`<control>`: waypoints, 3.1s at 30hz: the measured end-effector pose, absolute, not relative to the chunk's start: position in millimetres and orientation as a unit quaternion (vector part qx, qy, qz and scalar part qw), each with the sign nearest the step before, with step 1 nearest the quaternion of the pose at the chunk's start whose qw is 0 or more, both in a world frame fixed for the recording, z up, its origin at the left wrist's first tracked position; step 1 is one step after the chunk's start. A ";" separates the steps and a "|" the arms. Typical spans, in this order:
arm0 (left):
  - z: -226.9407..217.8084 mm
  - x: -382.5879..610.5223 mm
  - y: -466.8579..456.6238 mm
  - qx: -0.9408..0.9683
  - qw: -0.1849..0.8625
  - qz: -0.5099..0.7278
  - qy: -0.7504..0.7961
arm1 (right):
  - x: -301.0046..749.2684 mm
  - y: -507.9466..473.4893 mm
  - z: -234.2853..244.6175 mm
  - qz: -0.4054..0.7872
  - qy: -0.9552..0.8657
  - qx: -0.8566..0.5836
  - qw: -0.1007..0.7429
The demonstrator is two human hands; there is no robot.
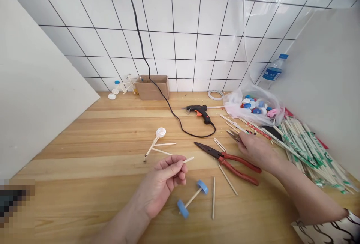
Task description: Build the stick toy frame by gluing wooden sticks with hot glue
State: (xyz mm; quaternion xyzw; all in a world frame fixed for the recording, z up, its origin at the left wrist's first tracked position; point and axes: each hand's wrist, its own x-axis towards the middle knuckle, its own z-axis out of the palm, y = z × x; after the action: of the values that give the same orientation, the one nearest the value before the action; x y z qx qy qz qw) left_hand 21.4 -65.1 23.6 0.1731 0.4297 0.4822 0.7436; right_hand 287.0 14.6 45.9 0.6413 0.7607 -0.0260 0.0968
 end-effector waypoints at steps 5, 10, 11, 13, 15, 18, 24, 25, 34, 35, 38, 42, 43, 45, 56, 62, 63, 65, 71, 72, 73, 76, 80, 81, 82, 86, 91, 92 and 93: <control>22.9 23.2 -66.6 0.145 0.763 0.494 0.391 | 276.9 -13.3 53.6 -0.136 0.796 0.565 -0.169; 21.0 24.7 -68.6 0.124 0.782 0.499 0.351 | 255.2 -40.4 39.4 -0.226 0.835 0.463 -0.193; 20.9 24.9 -69.1 0.120 0.783 0.502 0.347 | 250.2 -42.8 36.2 -0.227 0.838 0.458 -0.190; 21.3 25.4 -70.3 0.110 0.785 0.508 0.337 | 241.4 -44.9 32.2 -0.221 0.847 0.440 -0.201; 22.3 26.5 -71.6 0.105 0.787 0.514 0.325 | 235.4 -45.2 31.4 -0.209 0.856 0.418 -0.221; 23.5 28.8 -73.6 0.109 0.793 0.515 0.307 | 231.7 -46.0 32.7 -0.194 0.860 0.407 -0.238; 20.5 31.6 -76.3 0.119 0.800 0.510 0.294 | 227.2 -52.4 31.0 -0.211 0.861 0.403 -0.225; 19.6 31.9 -76.5 0.121 0.801 0.508 0.294 | 226.0 -53.3 30.2 -0.213 0.862 0.400 -0.229; 14.5 35.1 -81.3 0.128 0.813 0.483 0.299 | 221.7 -58.4 29.6 -0.192 0.861 0.402 -0.244; 14.0 35.3 -81.7 0.126 0.814 0.481 0.300 | 221.6 -58.9 29.9 -0.189 0.862 0.400 -0.248; 13.1 36.1 -82.1 0.121 0.817 0.476 0.301 | 221.4 -60.1 29.9 -0.182 0.863 0.394 -0.257; 13.4 37.2 -81.8 0.124 0.815 0.475 0.309 | 221.0 -59.9 28.6 -0.186 0.861 0.392 -0.264; 13.7 37.3 -81.9 0.128 0.813 0.475 0.310 | 220.8 -59.6 28.7 -0.188 0.860 0.391 -0.268; 14.3 37.3 -82.0 0.134 0.811 0.477 0.311 | 220.2 -59.0 29.7 -0.192 0.859 0.384 -0.280; 19.5 38.4 -82.2 0.146 0.812 0.467 0.319 | 218.2 -59.7 32.0 -0.193 0.850 0.373 -0.317; 18.6 33.1 -77.8 0.156 0.793 0.478 0.344 | 220.4 -53.6 39.4 -0.198 0.839 0.394 -0.319; 18.7 32.2 -76.9 0.157 0.790 0.481 0.346 | 222.5 -50.7 41.4 -0.194 0.833 0.409 -0.318; 19.0 30.8 -75.5 0.156 0.789 0.482 0.347 | 229.1 -42.8 44.9 -0.178 0.820 0.448 -0.308; 20.6 28.7 -73.6 0.188 0.768 0.480 0.379 | 263.2 -9.2 44.6 -0.029 0.794 0.589 -0.145; 21.4 28.2 -73.4 0.200 0.761 0.480 0.388 | 268.7 -4.1 43.3 -0.008 0.787 0.609 -0.096; 22.2 27.6 -73.2 0.213 0.754 0.478 0.396 | 273.5 0.5 42.2 0.006 0.777 0.627 -0.053; 24.7 26.0 -72.6 0.259 0.721 0.477 0.430 | 283.6 10.1 40.1 0.008 0.763 0.646 0.037; 24.8 25.1 -71.7 0.325 0.648 0.484 0.490 | 290.8 15.4 38.5 0.007 0.764 0.640 0.082; 24.2 25.0 -71.6 0.340 0.629 0.486 0.502 | 292.0 15.4 37.4 0.021 0.768 0.636 0.073; 23.6 25.0 -71.4 0.354 0.611 0.489 0.513 | 292.6 14.8 36.0 0.039 0.775 0.628 0.049; 22.3 25.5 -71.2 0.404 0.551 0.481 0.550 | 281.8 1.7 29.4 0.033 0.829 0.539 -0.142; 23.2 27.7 -71.7 0.458 0.503 0.463 0.568 | 233.6 -30.1 29.4 -0.143 0.894 0.370 -0.209; 23.3 28.0 -71.8 0.462 0.501 0.467 0.563 | 223.1 -34.3 30.2 -0.158 0.900 0.345 -0.213; 23.4 28.1 -71.9 0.464 0.501 0.471 0.558 | 213.6 -37.0 30.9 -0.164 0.907 0.329 -0.207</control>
State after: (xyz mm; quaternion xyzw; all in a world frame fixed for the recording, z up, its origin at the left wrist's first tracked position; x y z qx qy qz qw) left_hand 28.1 -71.9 23.4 0.4640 0.5581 0.4713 0.5011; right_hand 213.6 -37.0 30.9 0.3286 0.9068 -0.1642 -0.2068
